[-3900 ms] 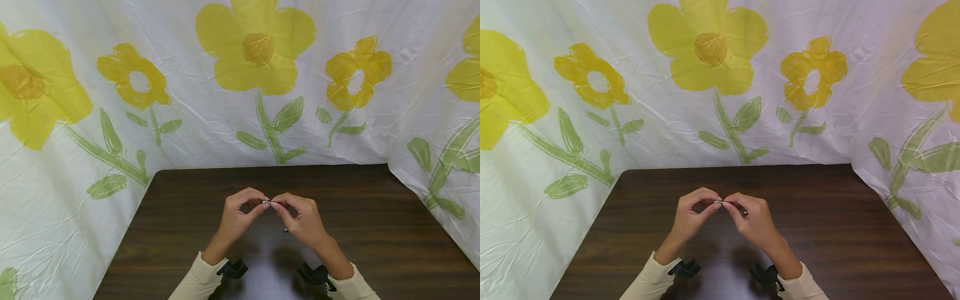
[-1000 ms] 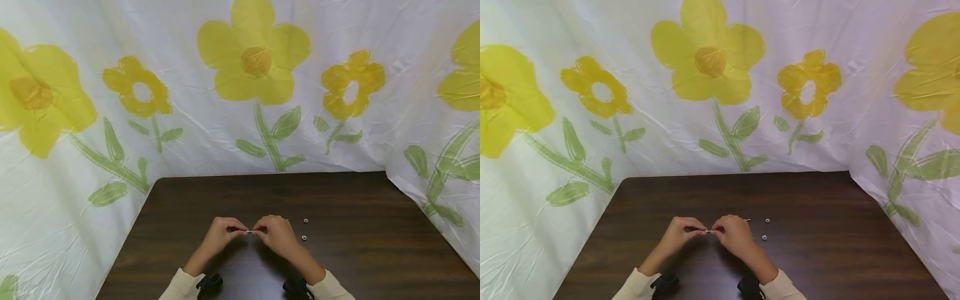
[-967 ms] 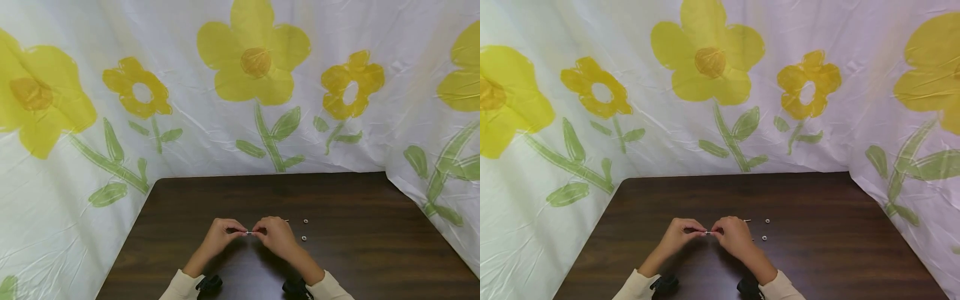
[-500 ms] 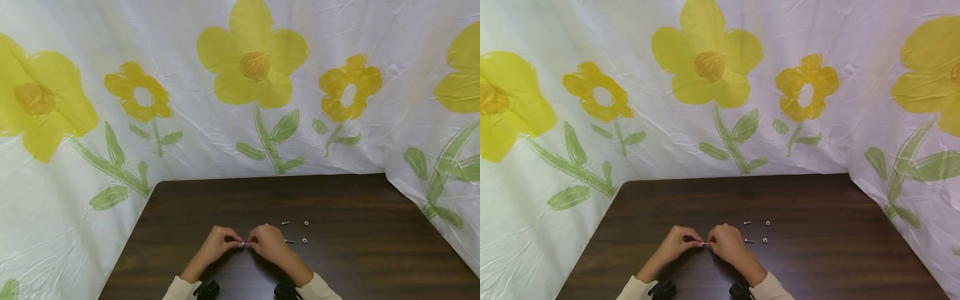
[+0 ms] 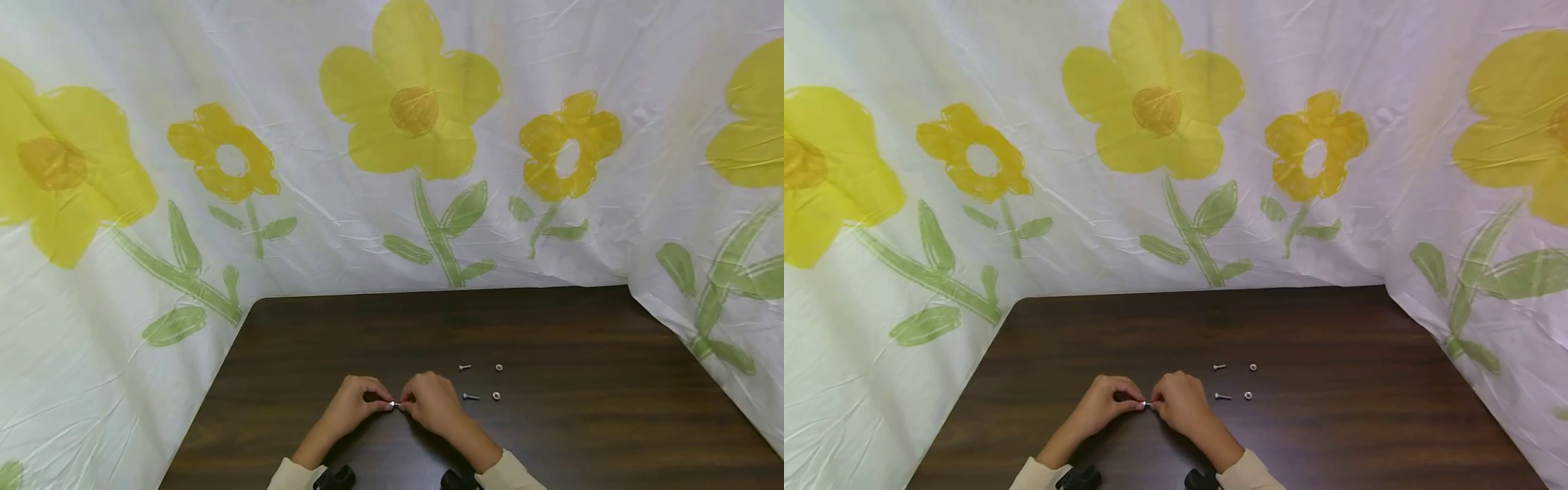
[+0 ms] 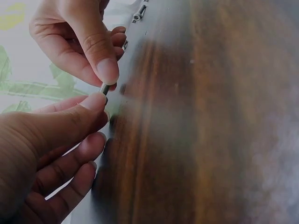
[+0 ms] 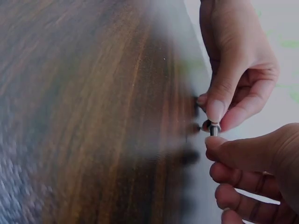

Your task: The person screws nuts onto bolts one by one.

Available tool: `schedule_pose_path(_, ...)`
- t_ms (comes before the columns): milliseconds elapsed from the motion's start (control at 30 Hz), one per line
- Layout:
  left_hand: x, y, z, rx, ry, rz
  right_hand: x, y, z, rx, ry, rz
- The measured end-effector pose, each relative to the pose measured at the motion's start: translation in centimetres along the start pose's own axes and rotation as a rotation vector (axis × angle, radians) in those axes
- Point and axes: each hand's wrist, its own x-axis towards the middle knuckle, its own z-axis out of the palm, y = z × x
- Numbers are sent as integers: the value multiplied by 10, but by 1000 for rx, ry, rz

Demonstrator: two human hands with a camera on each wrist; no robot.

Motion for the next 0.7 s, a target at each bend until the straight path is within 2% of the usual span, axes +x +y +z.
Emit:
schedule_pose_path(367, 1, -5, 1, 26, -5, 6, 1, 0, 2, -19, 7, -14)
schedule_pose_path(700, 2, -8, -1, 26, -17, 9, 2, -1, 2, -2, 1, 23)
